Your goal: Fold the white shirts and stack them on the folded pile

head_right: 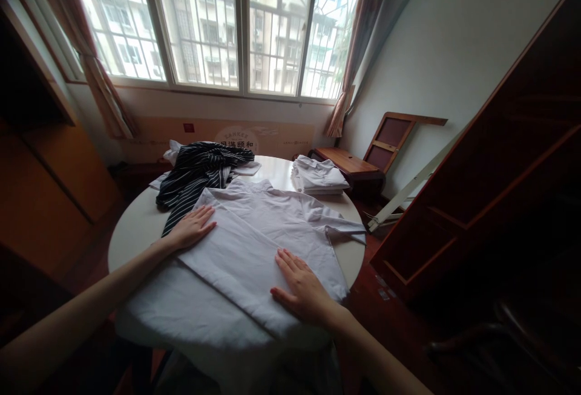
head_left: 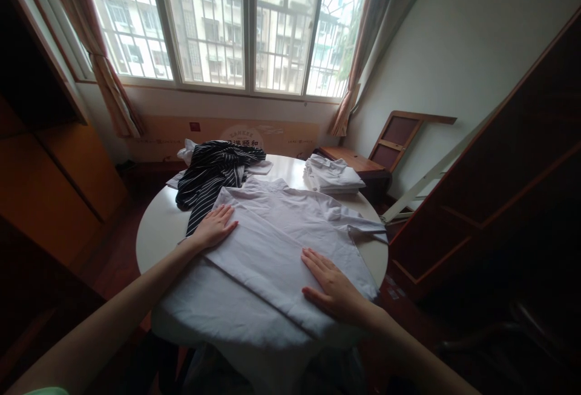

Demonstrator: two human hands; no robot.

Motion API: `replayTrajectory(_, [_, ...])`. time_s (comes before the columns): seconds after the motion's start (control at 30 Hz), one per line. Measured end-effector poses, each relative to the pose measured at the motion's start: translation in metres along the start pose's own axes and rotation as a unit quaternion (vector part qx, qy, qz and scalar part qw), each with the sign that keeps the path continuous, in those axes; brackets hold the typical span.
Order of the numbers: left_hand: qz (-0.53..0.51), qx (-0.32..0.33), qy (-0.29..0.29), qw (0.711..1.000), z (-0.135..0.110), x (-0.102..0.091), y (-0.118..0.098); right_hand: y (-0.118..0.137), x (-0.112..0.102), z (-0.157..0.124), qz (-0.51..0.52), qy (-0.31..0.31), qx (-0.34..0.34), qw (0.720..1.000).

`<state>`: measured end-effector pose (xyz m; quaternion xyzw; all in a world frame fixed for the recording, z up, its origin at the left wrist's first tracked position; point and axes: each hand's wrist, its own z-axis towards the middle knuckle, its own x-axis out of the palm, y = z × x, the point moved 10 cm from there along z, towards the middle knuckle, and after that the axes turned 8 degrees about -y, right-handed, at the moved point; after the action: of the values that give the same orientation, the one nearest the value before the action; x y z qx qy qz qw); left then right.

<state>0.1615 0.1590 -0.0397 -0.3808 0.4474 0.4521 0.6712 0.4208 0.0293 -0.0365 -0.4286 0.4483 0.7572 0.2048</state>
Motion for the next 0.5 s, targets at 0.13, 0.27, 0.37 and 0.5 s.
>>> replayTrajectory(0.13, [-0.005,-0.005,-0.005,1.000,0.000,0.001,0.002,-0.068,-0.046,-0.012,0.211,-0.188,0.163,0.945])
replayTrajectory(0.27, [-0.011,-0.005,-0.009,1.000,0.001,0.001,0.002,-0.145,-0.076,-0.053,0.423,-0.366,0.352,0.751])
replayTrajectory(0.37, [-0.003,-0.013,-0.005,1.000,0.000,0.002,0.002,-0.164,-0.085,-0.060,0.508,-0.397,0.394,0.655])
replayTrajectory(0.5, [0.002,-0.020,0.000,1.000,0.000,0.001,0.002,-0.186,-0.098,-0.049,0.531,-0.450,0.411,0.589])
